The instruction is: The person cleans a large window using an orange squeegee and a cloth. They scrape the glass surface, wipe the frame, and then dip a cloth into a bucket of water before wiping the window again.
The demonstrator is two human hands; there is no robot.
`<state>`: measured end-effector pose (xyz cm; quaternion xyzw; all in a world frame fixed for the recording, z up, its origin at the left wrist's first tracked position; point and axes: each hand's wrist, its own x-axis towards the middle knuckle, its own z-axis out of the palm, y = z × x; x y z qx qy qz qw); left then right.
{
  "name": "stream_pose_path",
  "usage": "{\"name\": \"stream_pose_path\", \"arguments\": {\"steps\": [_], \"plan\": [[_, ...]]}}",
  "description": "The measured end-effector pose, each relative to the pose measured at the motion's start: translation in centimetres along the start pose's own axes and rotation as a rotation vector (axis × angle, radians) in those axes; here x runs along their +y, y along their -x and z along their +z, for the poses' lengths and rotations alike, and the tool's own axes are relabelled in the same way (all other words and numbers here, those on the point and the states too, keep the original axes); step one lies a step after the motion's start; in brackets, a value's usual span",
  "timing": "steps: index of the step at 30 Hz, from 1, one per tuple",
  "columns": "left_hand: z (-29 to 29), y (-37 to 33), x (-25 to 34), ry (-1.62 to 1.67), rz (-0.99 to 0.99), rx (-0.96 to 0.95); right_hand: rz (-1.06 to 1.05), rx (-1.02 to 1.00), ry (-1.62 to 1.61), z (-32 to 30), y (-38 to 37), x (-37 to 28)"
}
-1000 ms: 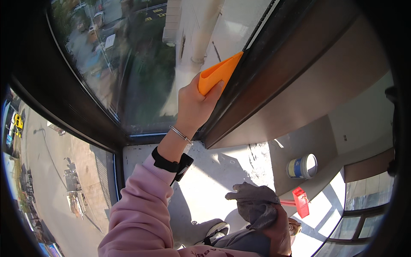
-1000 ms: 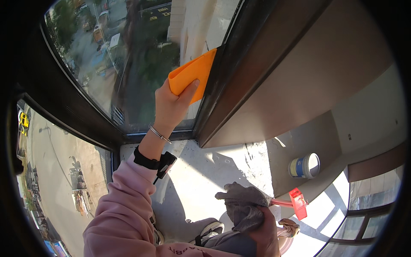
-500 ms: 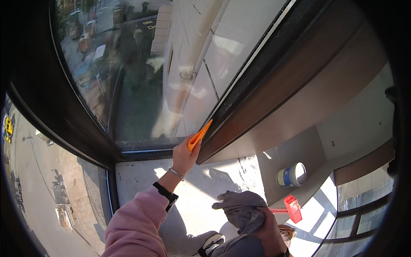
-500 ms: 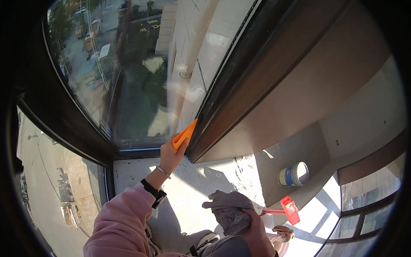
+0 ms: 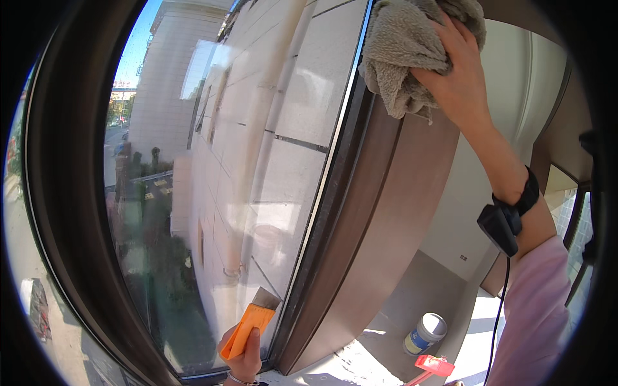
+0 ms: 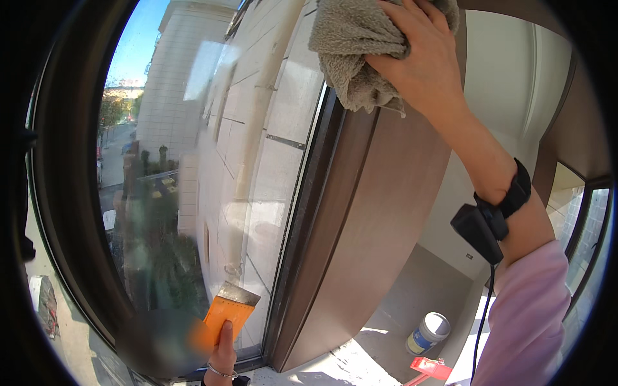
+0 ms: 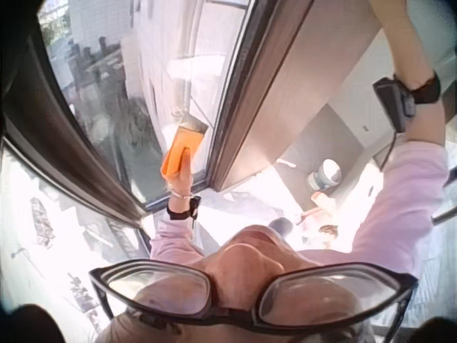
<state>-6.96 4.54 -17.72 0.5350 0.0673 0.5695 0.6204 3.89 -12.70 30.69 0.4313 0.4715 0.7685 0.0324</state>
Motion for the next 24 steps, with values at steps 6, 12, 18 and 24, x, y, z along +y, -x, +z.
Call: {"name": "stream_pose_path", "arguments": {"steps": [6, 12, 18, 24], "plan": [[-1.2, -0.5, -3.9, 0.071, 0.017, 0.034, 0.223, -0.498, 0.414, 10.6, -3.1, 1.3], [-1.8, -1.5, -3.4, 0.08, 0.1, 0.13, -0.014, -0.329, 0.033, 6.3, 7.9, -6.7], [-2.0, -0.8, 0.9, 0.117, 0.091, 0.109, -0.078, -1.181, -0.732, -2.4, 26.9, -28.9], [-2.7, -1.1, 3.8, 0.267, 0.113, 0.152, -0.321, -0.929, -0.83, -3.2, 27.8, -31.4]]}}
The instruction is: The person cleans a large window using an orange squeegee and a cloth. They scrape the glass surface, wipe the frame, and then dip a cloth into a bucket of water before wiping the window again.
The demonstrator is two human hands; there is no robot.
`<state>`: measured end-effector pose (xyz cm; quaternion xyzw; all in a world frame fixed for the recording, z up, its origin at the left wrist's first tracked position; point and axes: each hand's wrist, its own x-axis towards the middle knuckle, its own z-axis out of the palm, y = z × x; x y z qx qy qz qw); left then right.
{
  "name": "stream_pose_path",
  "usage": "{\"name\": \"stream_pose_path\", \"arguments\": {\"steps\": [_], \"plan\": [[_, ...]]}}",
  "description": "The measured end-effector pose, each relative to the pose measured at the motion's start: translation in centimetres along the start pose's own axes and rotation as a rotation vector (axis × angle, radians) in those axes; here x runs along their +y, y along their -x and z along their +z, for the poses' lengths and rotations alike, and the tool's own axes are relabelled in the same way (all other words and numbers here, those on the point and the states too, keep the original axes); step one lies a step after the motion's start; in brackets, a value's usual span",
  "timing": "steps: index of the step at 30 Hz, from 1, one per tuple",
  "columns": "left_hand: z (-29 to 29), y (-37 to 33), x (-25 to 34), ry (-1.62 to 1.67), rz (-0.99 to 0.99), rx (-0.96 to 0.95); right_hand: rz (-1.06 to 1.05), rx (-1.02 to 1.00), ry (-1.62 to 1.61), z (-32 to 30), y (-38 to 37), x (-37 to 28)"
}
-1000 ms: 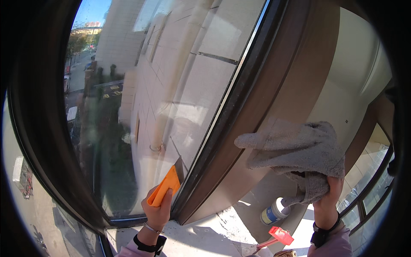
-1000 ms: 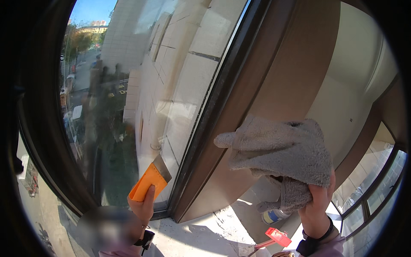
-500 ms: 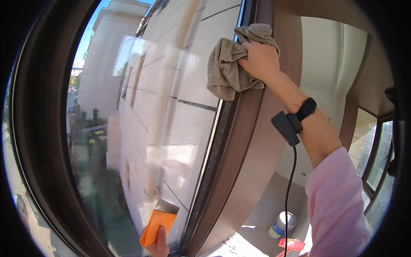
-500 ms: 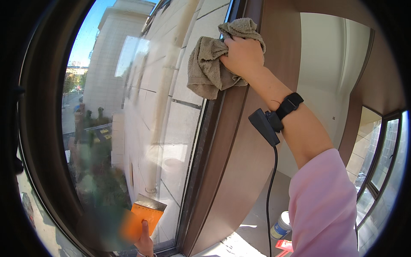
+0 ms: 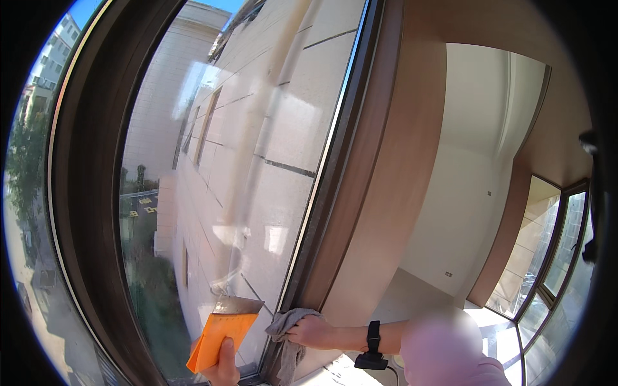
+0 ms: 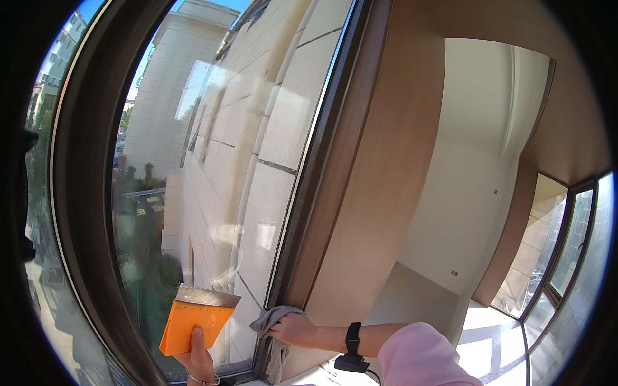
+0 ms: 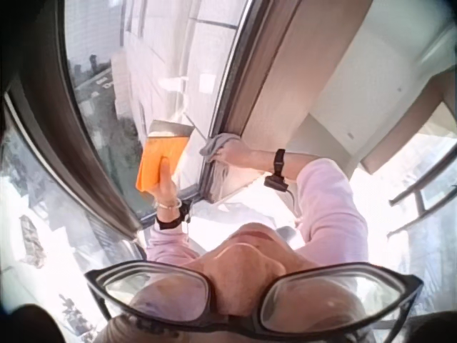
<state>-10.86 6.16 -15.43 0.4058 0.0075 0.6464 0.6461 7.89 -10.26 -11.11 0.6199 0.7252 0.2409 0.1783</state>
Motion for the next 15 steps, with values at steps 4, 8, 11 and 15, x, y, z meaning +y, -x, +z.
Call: {"name": "stream_pose_path", "arguments": {"steps": [4, 8, 11, 15], "plan": [[0.1, -0.8, -0.2, -0.089, 0.102, -0.064, 0.153, 0.237, 0.341, -15.0, 1.5, 8.3], [0.6, -0.9, -1.3, 0.021, 0.01, 0.03, 0.409, 0.511, 0.604, -30.1, -2.2, 20.2], [0.3, -0.9, -1.9, 0.02, -0.026, 0.083, 0.725, 0.19, 0.826, -34.7, -5.6, 26.5], [-0.7, -2.1, -2.8, 0.082, -0.022, 0.22, 0.575, 0.524, 0.866, -28.7, -5.6, 25.9]]}}
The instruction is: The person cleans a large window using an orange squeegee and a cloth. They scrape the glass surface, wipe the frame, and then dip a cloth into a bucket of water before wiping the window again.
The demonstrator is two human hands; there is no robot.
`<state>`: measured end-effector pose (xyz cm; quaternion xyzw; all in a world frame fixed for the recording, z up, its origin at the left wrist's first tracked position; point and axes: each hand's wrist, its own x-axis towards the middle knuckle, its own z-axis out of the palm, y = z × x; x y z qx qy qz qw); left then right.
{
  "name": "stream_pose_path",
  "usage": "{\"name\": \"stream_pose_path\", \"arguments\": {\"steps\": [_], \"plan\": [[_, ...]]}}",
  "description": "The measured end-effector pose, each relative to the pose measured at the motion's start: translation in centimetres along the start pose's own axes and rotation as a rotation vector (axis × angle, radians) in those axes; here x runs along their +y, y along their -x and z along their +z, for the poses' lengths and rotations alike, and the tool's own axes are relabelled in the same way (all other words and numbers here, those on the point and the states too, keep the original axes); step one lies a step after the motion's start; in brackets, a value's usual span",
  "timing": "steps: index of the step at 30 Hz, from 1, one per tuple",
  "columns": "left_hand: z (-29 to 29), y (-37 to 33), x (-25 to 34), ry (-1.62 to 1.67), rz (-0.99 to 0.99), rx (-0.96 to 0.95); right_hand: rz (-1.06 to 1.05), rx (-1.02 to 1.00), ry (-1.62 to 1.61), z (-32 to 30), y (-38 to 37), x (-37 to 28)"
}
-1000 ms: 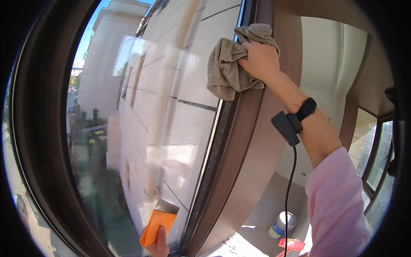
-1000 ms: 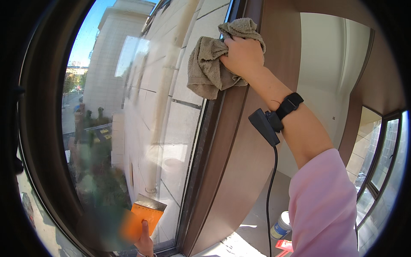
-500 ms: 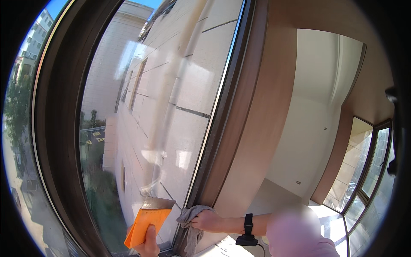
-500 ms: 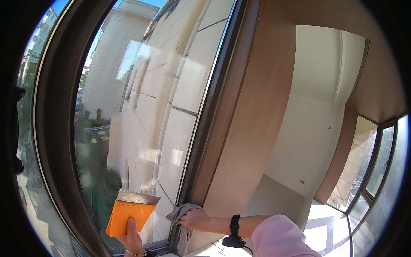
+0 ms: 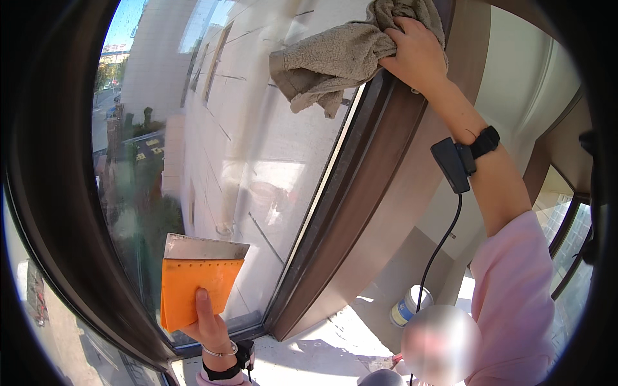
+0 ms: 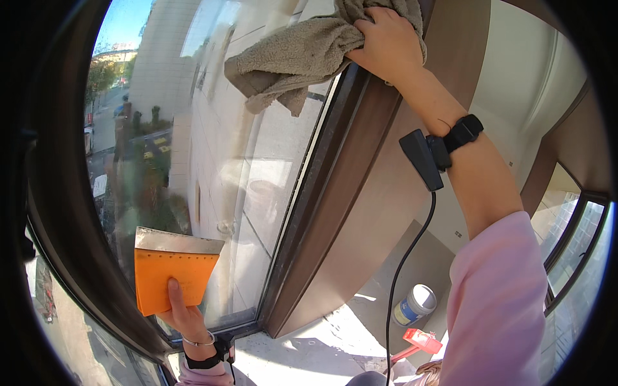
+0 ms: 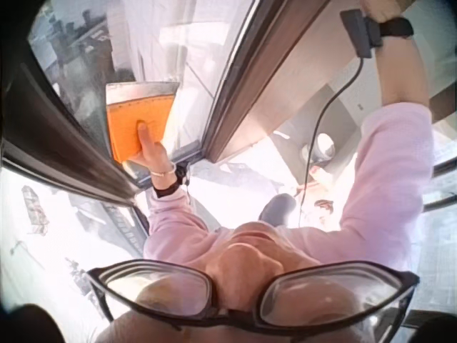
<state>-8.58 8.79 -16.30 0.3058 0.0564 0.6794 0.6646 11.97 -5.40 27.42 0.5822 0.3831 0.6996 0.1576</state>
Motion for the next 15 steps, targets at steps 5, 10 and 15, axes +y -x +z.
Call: {"name": "stream_pose_path", "arguments": {"steps": [5, 10, 15], "plan": [[-0.2, -1.3, -1.1, -0.027, 0.08, -0.043, -0.153, -0.189, -0.407, -1.7, 15.7, -13.8], [-0.4, -1.7, 1.0, -0.055, 0.127, -0.084, -0.294, -0.353, -0.606, -3.3, 29.8, -29.6], [-1.1, -2.4, 5.5, -0.042, 0.183, -0.088, -0.283, -0.512, -0.639, -3.6, 38.1, -36.0]]}}
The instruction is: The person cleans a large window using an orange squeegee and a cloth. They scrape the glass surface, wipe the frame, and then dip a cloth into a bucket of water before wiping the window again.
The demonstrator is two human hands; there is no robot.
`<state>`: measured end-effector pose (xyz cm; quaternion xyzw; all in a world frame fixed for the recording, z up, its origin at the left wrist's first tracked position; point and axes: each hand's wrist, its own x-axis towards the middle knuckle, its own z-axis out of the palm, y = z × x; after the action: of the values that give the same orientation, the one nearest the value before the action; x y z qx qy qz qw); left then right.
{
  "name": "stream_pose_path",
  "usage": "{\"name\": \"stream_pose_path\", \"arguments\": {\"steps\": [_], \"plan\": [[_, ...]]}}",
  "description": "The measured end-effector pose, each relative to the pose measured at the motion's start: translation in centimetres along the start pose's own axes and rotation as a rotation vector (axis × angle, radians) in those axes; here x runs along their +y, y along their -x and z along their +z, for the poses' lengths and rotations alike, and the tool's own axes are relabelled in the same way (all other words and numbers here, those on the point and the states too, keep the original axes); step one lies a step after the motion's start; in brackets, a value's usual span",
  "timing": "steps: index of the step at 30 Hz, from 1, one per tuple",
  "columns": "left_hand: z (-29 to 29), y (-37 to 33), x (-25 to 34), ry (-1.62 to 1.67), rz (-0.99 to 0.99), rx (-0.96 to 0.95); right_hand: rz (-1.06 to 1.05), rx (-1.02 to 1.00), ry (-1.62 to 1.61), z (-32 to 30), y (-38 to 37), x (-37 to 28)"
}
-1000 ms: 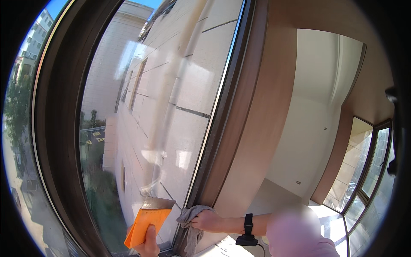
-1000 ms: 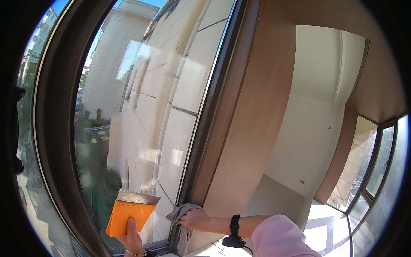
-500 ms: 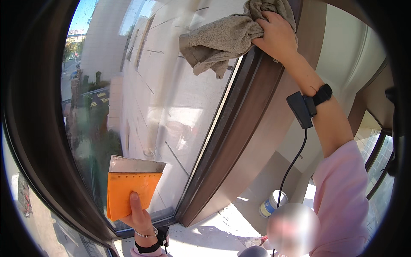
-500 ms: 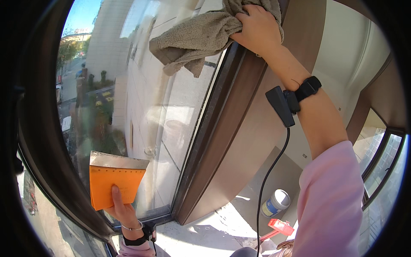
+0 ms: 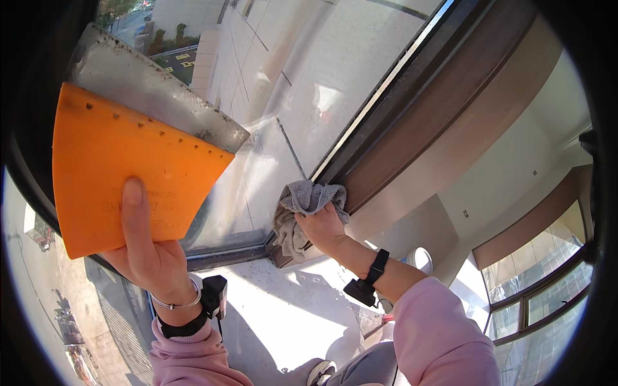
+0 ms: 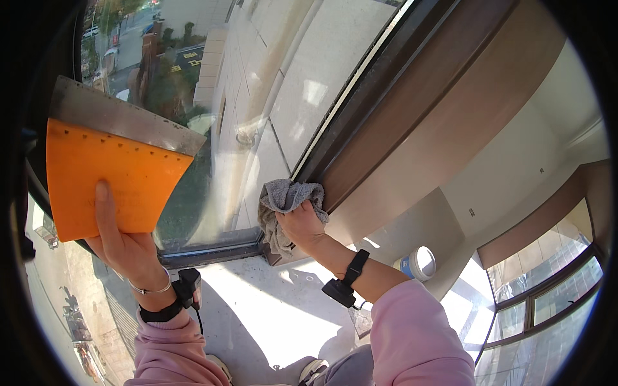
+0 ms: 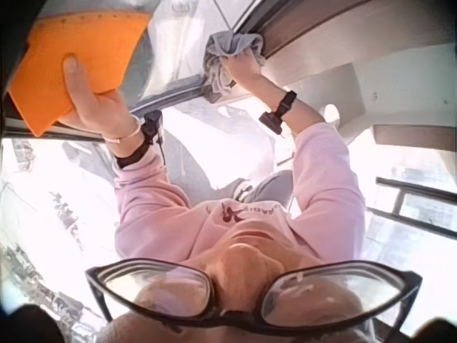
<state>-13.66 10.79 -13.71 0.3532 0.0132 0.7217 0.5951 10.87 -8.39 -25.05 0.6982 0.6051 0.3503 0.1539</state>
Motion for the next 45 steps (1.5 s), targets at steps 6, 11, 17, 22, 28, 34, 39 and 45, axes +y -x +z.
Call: {"name": "stream_pose_path", "arguments": {"steps": [6, 11, 17, 22, 28, 34, 39, 45], "plan": [[-0.4, -0.6, 2.2, -0.593, 0.551, -0.063, -0.226, -0.395, -0.248, 2.4, 0.6, -4.5], [-2.8, -1.5, 1.9, -0.41, 0.542, -0.145, -0.208, -0.036, -0.143, -7.6, -2.0, 4.3], [-5.0, -2.7, -1.4, -0.296, 0.406, -0.214, -0.244, -0.119, 0.012, -9.0, -4.1, 7.1], [-6.2, -2.3, -2.9, -0.314, 0.388, -0.247, -0.411, -0.271, -0.152, 0.6, 0.0, 0.2], [-7.3, -2.0, -2.5, -0.794, 0.441, -0.258, -0.499, -0.454, -0.26, 14.5, 4.3, -10.8], [-7.5, -0.9, -2.1, -0.727, 0.386, -0.321, -0.414, -0.649, -0.304, 18.3, 5.2, -16.2], [-5.4, 0.7, -2.2, -0.331, 0.05, -0.223, -0.377, -1.243, -0.529, 13.6, 2.5, -14.4], [-4.8, 3.4, -3.7, -0.296, -0.013, -0.036, -0.206, -0.622, -0.665, 2.9, 5.6, -8.8]]}}
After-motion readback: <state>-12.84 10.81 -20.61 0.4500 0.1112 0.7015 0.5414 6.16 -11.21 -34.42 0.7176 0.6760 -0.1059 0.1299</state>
